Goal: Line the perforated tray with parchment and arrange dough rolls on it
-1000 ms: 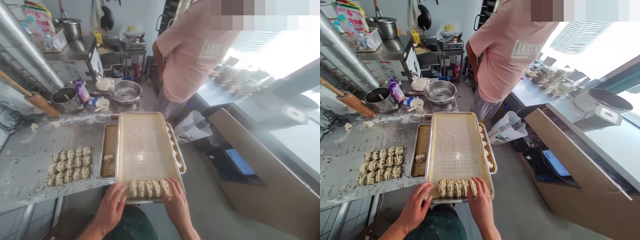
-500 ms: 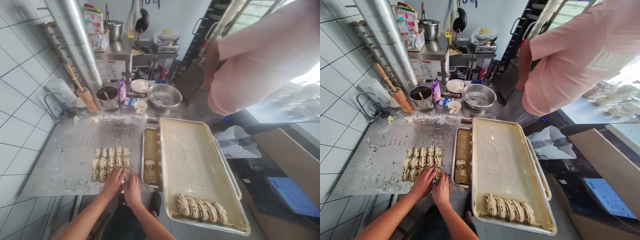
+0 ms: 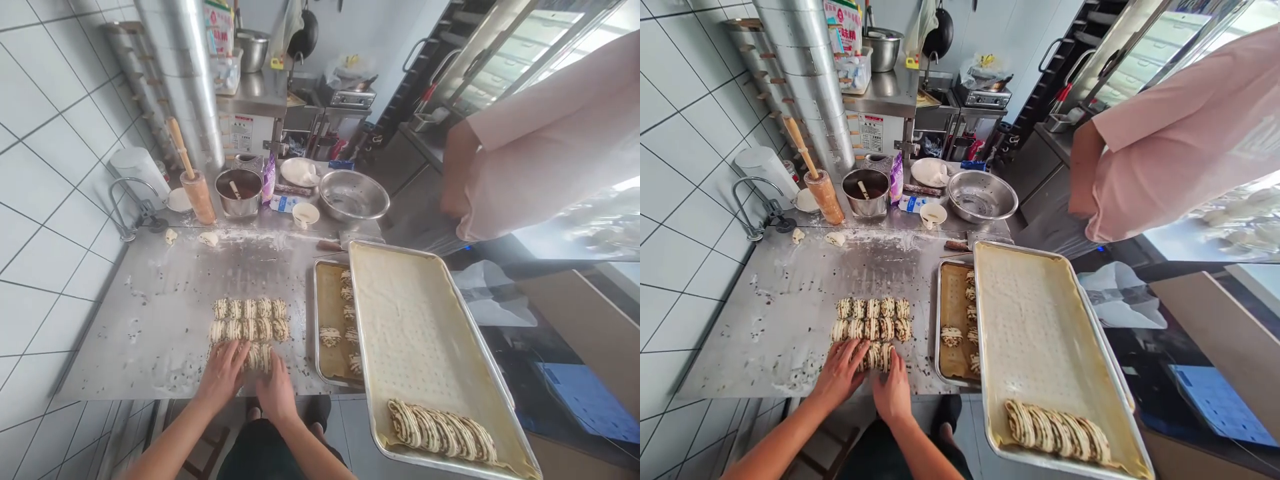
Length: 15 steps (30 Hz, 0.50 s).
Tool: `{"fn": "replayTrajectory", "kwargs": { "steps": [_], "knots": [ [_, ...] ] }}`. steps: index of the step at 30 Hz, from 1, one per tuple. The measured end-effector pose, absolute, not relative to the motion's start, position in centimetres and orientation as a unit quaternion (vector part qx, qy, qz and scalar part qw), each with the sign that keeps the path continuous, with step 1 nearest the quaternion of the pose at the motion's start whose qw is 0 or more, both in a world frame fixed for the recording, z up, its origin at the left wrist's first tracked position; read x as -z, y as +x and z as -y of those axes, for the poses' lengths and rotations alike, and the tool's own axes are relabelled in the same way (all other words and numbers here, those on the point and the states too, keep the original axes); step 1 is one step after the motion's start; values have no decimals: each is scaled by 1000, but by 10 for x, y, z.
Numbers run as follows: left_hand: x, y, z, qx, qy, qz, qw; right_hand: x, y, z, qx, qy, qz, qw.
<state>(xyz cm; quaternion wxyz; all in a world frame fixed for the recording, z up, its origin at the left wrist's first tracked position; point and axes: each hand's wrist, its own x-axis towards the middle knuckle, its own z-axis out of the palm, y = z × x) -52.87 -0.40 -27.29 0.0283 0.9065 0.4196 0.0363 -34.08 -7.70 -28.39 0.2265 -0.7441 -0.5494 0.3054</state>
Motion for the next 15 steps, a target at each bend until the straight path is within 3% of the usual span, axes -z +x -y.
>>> {"fn": "replayTrajectory", "kwargs": {
  "steps": [7,15],
  "knots": [
    [283,-557,-6,-21,904,-426,24,293,-327,52,-254,-672,670,186],
    [298,-573,5,-22,927,-372,49,312,-329,62,-253,-618,716,203]
  ]
}}
